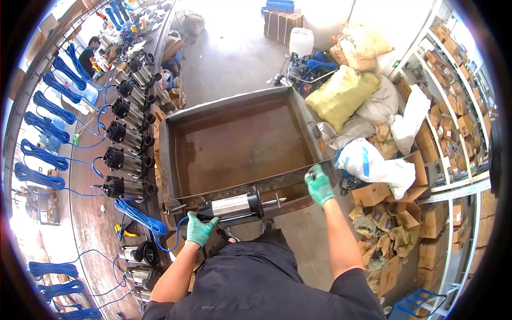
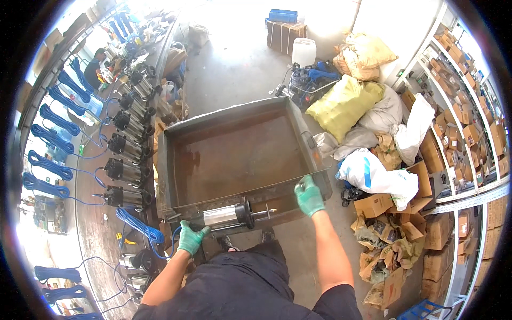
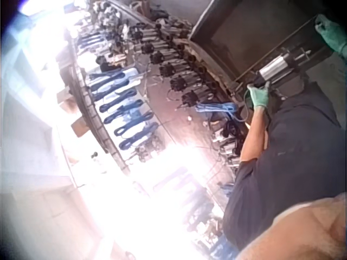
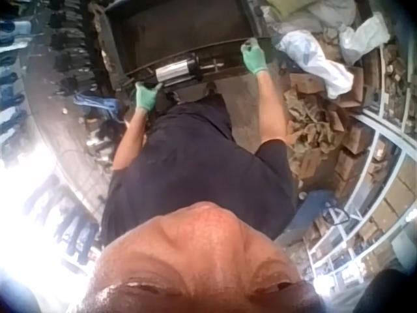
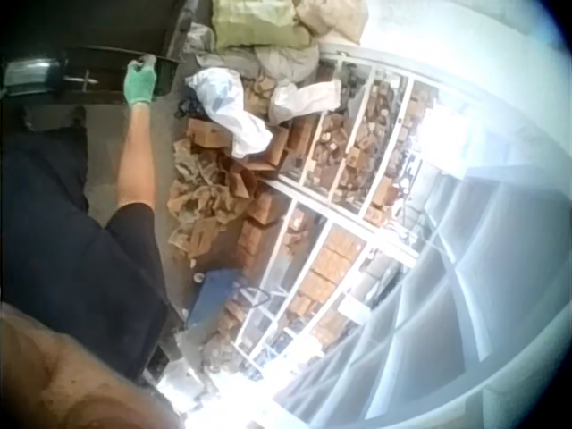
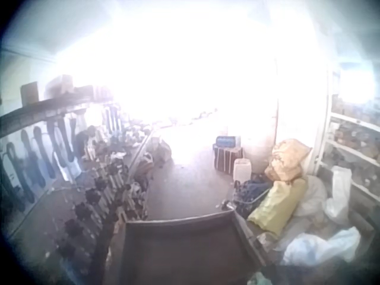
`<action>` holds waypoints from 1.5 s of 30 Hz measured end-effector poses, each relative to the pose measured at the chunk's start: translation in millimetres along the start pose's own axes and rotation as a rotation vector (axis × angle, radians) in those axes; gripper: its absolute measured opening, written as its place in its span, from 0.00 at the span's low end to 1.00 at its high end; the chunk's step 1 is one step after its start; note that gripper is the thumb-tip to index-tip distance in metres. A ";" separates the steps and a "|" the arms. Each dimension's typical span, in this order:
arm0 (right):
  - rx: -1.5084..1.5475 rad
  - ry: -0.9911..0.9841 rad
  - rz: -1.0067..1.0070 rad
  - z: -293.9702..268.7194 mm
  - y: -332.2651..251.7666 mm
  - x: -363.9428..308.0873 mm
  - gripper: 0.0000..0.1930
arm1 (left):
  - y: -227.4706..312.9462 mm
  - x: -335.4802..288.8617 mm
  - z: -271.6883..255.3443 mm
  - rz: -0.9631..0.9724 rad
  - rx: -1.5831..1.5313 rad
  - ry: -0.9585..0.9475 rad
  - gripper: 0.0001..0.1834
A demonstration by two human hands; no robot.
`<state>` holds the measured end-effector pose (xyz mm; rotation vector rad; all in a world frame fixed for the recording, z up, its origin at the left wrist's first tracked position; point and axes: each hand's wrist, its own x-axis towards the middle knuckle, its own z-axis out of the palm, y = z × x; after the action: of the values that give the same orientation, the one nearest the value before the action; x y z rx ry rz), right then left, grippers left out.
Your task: The person picks up a pump from an assembly line, places it into a water tank to check for leaks while handling a blue air hose, and then returns the pump to the line.
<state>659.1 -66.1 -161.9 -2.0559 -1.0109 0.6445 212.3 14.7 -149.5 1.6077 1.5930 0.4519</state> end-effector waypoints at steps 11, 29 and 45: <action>0.581 -0.323 0.397 55.4 -17.5 -41.3 0.13 | -8.6 9.1 -2.0 0.005 0.133 0.008 0.46; 0.675 -0.254 0.484 66.3 -24.3 -47.7 0.16 | 19.5 8.4 -11.5 -0.093 0.248 -0.044 0.48; -0.472 -0.122 0.115 -55.1 28.4 7.4 0.17 | -1.9 5.5 -3.1 -0.026 0.091 -0.004 0.45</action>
<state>714.2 -93.7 -152.4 -2.5236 -1.2107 0.6407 209.6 20.6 -150.6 1.6527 1.6501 0.3675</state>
